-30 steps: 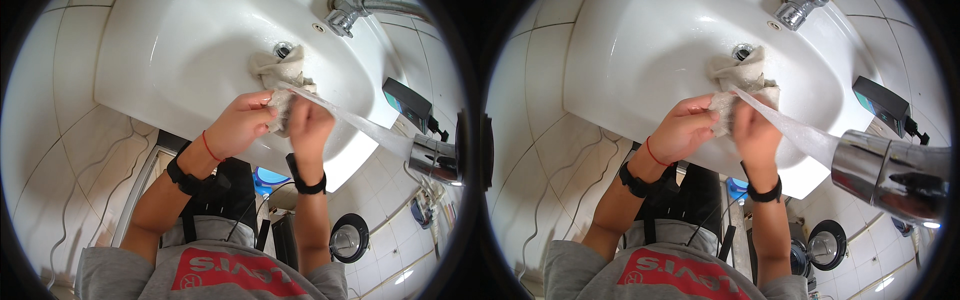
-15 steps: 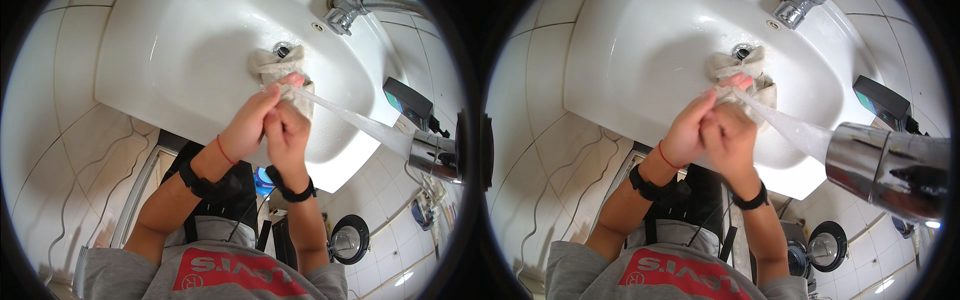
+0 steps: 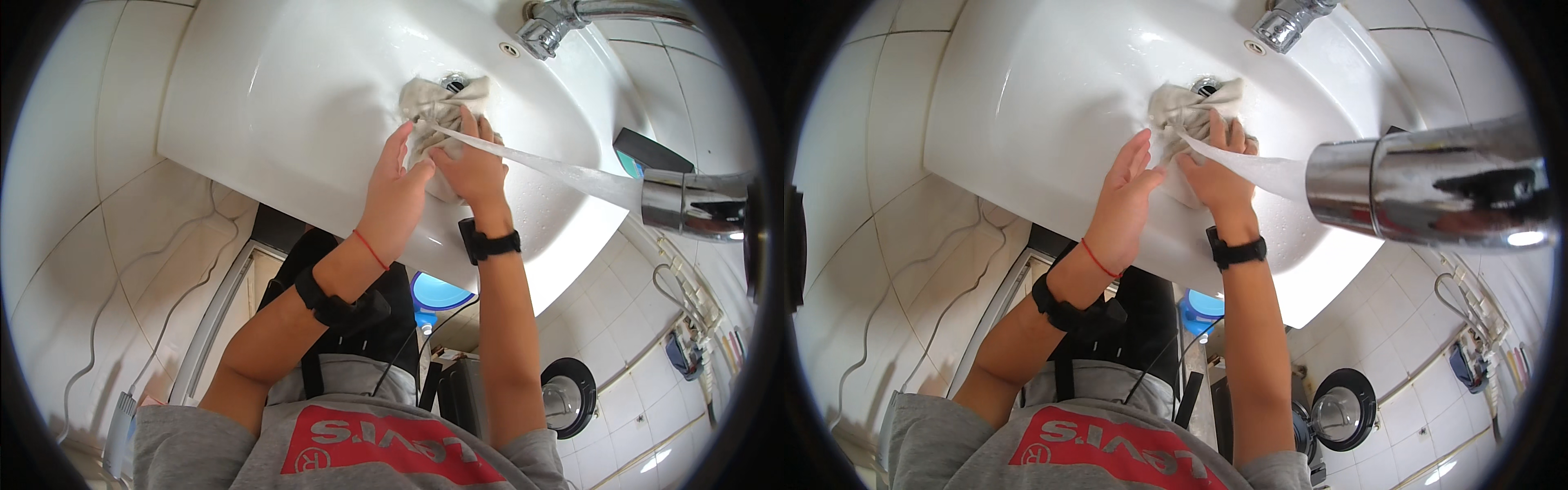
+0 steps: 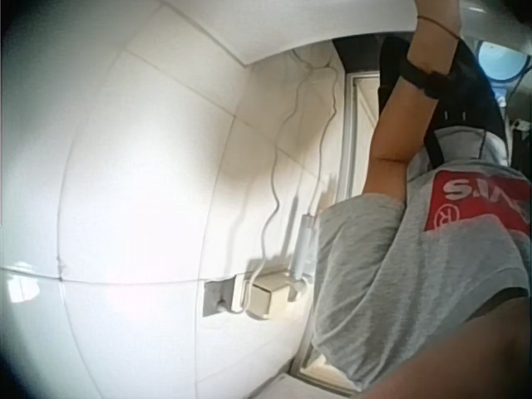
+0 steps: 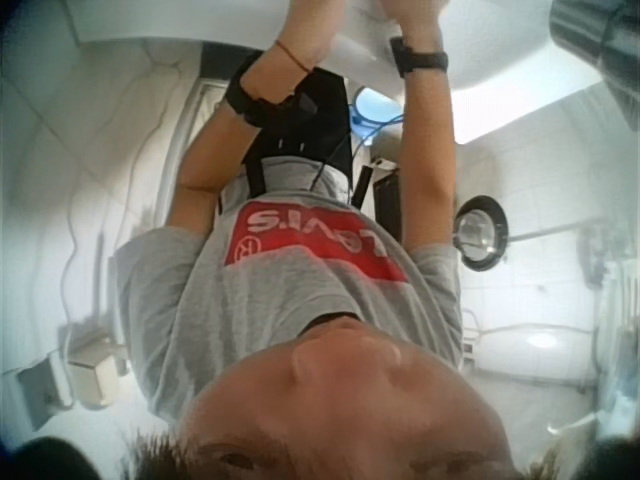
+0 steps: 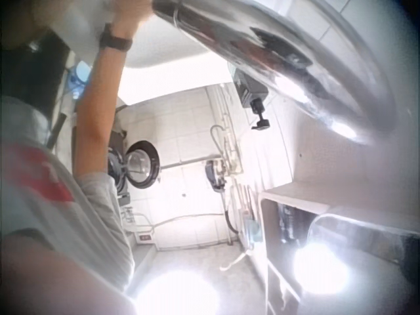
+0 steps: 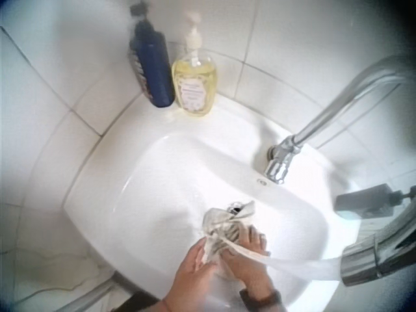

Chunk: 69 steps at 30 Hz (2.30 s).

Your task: The person washes a small white cloth in a bathroom sink. They repeatedly wet the cloth under running water, squeeze it to remove excess water, and wring it out by hand. The process involves continuous manipulation of the cloth to ensure it is thoroughly soaked and rinsed.

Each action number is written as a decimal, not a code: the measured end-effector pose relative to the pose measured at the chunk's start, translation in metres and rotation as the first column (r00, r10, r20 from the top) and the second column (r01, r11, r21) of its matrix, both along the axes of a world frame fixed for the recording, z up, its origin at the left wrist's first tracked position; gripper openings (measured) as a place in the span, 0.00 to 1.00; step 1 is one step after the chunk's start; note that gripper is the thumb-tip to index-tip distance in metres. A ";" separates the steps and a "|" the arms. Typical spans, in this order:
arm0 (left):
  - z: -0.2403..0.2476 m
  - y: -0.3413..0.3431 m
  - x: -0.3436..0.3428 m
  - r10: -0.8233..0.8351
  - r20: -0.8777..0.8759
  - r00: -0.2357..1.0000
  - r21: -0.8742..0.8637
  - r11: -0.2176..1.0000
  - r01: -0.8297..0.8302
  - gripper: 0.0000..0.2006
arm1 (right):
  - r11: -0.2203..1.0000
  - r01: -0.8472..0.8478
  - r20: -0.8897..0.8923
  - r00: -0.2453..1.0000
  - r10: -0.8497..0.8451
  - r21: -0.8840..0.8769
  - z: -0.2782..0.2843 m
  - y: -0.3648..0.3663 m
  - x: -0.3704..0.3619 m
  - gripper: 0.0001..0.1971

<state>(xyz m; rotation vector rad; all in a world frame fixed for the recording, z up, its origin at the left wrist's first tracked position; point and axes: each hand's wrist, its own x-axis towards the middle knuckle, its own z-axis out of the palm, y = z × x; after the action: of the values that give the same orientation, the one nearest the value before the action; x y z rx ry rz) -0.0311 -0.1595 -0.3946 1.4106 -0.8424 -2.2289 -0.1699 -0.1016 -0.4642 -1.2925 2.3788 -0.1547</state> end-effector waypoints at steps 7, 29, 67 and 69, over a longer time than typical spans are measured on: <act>-0.006 0.005 -0.002 -0.052 0.090 0.995 0.086 0.995 0.044 0.36 | 0.958 0.266 0.596 0.754 -0.277 0.109 0.010 -0.012 -0.028 0.29; 0.003 0.007 -0.066 0.501 -0.204 0.841 0.352 0.839 -0.415 0.17 | 0.625 0.761 0.872 0.415 -0.261 -0.175 0.086 0.035 -0.002 0.29; 0.012 0.010 -0.036 -0.107 -0.059 0.993 -0.226 0.970 0.091 0.22 | 0.693 0.474 0.678 0.735 0.027 -0.542 0.087 0.008 0.005 0.16; 0.014 0.004 -0.036 -0.117 0.014 0.993 -0.212 0.970 0.117 0.22 | 0.732 0.447 0.671 0.742 0.018 -0.514 0.084 0.020 0.007 0.22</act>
<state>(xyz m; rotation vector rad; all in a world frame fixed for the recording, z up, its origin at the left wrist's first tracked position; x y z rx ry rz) -0.0668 -0.1558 -0.3808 1.2926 -1.1539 -2.1463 -0.1634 -0.0817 -0.3798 -0.9324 1.8773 -1.3951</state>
